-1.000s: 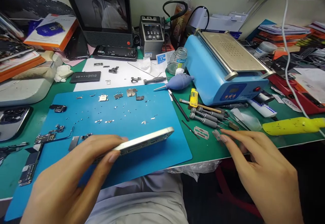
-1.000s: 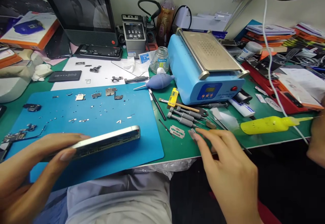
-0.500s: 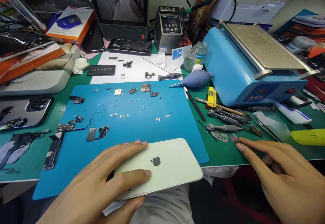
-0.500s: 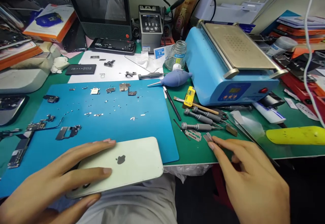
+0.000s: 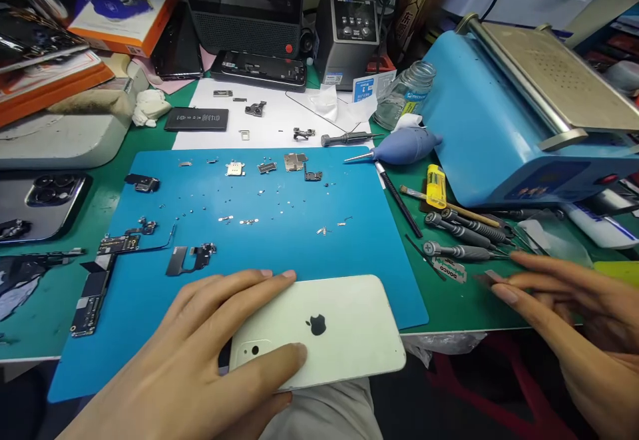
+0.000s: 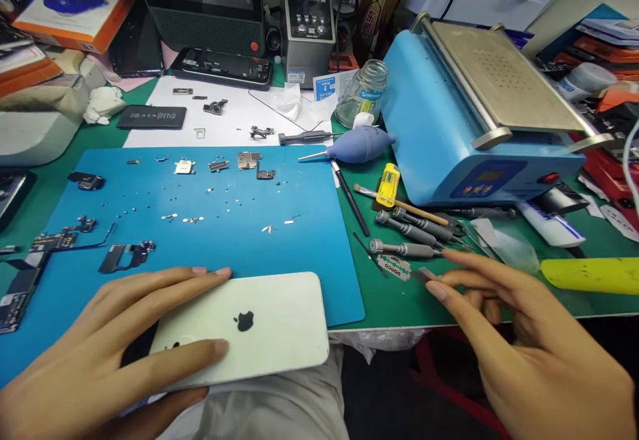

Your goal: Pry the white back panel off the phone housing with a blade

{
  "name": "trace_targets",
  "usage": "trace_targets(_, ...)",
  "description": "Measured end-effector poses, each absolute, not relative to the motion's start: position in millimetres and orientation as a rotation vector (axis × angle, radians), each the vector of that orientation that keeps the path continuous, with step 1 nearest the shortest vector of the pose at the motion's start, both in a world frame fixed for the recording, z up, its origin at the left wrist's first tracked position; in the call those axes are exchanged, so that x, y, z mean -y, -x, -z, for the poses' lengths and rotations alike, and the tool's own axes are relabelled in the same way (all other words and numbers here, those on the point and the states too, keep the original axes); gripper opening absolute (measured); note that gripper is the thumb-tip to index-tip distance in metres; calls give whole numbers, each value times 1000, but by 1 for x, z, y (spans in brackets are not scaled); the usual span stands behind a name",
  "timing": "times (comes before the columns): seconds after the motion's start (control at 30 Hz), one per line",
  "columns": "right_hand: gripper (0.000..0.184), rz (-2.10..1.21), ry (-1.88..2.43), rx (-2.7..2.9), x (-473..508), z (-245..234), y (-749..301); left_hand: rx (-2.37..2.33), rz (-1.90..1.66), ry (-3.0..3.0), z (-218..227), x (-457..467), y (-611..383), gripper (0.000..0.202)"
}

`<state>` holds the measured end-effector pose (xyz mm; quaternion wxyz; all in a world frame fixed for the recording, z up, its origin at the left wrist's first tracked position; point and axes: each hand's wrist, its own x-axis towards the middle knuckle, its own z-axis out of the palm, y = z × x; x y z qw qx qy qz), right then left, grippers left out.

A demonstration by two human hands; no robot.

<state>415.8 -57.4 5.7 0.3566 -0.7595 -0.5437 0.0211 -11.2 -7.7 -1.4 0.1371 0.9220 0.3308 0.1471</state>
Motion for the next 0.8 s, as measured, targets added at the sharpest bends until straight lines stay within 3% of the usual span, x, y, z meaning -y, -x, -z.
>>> trace_targets(0.1,5,-34,1576,1780,40,-17,-374,-1015,-443,-2672,5,8,12,31)
trace_targets(0.23,24,-220,1422,2011,18,-27,-317,-1042,-429,-2656,4,8,12,46)
trace_targets(0.8,18,-302,1343,2171,-6,-26,-295,-1036,-473,-2520,-2,3,8,31)
